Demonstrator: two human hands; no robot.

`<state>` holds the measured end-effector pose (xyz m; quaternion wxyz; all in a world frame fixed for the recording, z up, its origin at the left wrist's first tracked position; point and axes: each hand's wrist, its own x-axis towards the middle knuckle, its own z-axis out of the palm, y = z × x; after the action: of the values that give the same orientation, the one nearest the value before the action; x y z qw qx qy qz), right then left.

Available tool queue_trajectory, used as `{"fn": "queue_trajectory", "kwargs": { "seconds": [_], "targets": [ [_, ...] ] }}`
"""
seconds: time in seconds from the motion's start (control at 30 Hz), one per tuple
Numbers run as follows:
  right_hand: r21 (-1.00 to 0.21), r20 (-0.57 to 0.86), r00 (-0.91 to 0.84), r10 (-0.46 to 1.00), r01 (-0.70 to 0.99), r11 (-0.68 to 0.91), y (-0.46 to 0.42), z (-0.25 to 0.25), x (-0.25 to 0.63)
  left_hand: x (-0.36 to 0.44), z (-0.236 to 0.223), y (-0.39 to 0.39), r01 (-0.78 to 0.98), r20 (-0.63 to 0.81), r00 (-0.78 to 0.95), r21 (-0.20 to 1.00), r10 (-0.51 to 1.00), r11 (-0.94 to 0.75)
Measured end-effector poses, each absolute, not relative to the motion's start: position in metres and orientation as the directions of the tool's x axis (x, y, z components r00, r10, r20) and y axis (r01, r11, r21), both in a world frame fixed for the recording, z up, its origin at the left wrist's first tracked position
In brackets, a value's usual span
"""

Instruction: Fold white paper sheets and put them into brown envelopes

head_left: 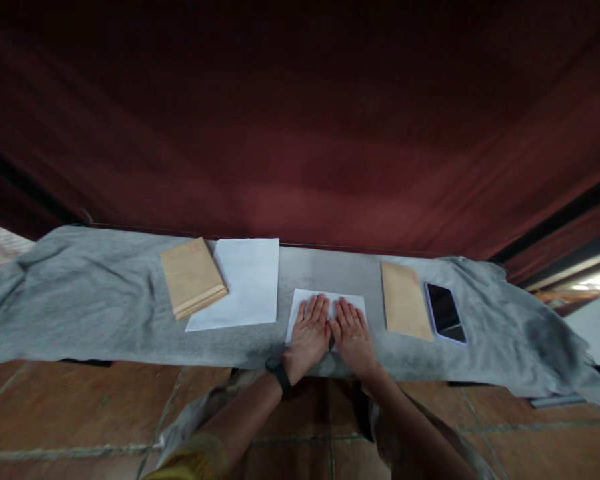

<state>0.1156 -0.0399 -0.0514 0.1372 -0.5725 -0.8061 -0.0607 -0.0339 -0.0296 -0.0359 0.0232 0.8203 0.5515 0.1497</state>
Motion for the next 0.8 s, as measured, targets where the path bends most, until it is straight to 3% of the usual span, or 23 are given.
{"fn": "queue_trajectory", "kwargs": {
  "seconds": [0.2,0.37,0.6,0.8],
  "targets": [
    [-0.047,0.338,-0.198,0.920,0.973,0.226,-0.045,-0.055,0.121,-0.044,-0.040,-0.031,0.949,0.181,0.206,0.204,0.962,-0.242],
    [-0.063,0.398,-0.121,0.909,0.985,0.158,-0.050,-0.062,0.129,-0.053,-0.046,-0.033,0.955,0.249,0.130,0.227,0.960,-0.188],
    [-0.065,0.423,-0.114,0.899,0.986,0.155,-0.054,-0.065,0.139,-0.060,-0.041,-0.041,0.969,0.209,0.075,0.215,0.975,-0.121],
    [-0.105,0.378,-0.138,0.915,0.976,0.191,-0.060,-0.055,0.127,-0.050,-0.030,-0.053,0.923,0.212,0.300,0.184,0.930,-0.339]
  ]
}}
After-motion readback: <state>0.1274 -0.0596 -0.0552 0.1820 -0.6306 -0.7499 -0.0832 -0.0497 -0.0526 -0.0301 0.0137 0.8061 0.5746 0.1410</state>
